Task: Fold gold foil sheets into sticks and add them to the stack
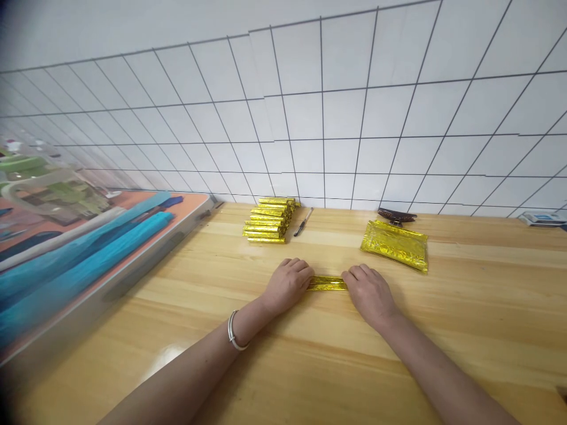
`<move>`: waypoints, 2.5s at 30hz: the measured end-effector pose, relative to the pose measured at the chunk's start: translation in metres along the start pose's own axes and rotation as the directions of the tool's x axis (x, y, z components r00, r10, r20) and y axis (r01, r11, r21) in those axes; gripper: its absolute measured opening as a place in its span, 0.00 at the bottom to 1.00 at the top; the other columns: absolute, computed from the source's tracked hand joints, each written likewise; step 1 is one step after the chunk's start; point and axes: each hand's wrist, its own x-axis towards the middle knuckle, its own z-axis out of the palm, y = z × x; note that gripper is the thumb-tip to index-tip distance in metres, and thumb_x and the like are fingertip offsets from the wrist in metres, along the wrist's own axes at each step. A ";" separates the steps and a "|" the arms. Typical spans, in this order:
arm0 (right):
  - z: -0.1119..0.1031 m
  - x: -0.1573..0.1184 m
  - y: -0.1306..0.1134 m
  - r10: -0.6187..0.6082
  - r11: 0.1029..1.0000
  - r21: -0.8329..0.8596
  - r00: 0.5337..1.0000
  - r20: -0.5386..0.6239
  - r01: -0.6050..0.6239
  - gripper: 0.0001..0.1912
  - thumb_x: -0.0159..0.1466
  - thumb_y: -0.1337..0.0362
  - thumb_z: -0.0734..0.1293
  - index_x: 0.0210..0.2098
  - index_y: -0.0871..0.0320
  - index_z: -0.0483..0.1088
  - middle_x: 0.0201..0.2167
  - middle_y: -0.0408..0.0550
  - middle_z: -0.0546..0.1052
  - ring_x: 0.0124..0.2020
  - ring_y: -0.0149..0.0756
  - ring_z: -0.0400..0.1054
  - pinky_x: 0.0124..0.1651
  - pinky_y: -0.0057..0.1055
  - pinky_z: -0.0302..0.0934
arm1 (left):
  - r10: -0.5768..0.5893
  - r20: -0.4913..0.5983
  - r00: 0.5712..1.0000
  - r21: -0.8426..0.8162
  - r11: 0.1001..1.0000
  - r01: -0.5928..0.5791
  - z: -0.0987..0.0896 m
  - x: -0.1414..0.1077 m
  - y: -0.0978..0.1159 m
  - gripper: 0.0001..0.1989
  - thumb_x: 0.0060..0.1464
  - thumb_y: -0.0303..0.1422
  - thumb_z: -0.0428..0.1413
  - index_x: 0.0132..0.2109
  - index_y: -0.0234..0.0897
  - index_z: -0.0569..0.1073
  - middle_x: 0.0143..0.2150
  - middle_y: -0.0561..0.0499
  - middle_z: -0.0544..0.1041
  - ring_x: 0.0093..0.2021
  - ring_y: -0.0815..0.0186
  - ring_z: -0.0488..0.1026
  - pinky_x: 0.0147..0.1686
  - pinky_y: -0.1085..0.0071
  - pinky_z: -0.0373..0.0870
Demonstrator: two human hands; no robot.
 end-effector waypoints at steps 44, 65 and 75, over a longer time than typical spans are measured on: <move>0.006 0.002 0.025 -0.042 0.911 0.412 0.999 0.032 0.026 0.09 0.64 0.65 0.60 0.39 0.53 0.72 0.34 0.47 0.72 0.37 0.35 0.66 0.40 0.31 0.61 | 0.115 0.143 0.983 -0.279 0.958 -0.072 -0.006 -0.003 -0.019 0.09 0.56 0.28 0.48 0.39 0.40 0.73 0.35 0.52 0.73 0.35 0.68 0.70 0.36 0.75 0.64; 0.002 0.002 0.013 -0.103 0.984 0.140 0.993 -0.056 0.110 0.12 0.65 0.71 0.57 0.31 0.58 0.70 0.29 0.47 0.70 0.33 0.32 0.62 0.37 0.27 0.55 | 0.118 -0.004 0.993 -0.213 0.970 -0.117 0.002 0.001 -0.036 0.07 0.56 0.28 0.50 0.36 0.38 0.73 0.34 0.50 0.72 0.37 0.67 0.69 0.36 0.74 0.64; 0.004 0.001 0.014 -0.116 0.993 0.000 0.992 -0.058 0.116 0.10 0.63 0.72 0.58 0.28 0.58 0.67 0.28 0.46 0.68 0.32 0.34 0.60 0.37 0.30 0.53 | 0.164 -0.294 0.942 -0.175 0.959 -0.222 -0.010 -0.008 -0.024 0.12 0.60 0.26 0.44 0.47 0.36 0.69 0.42 0.45 0.72 0.42 0.64 0.68 0.43 0.67 0.66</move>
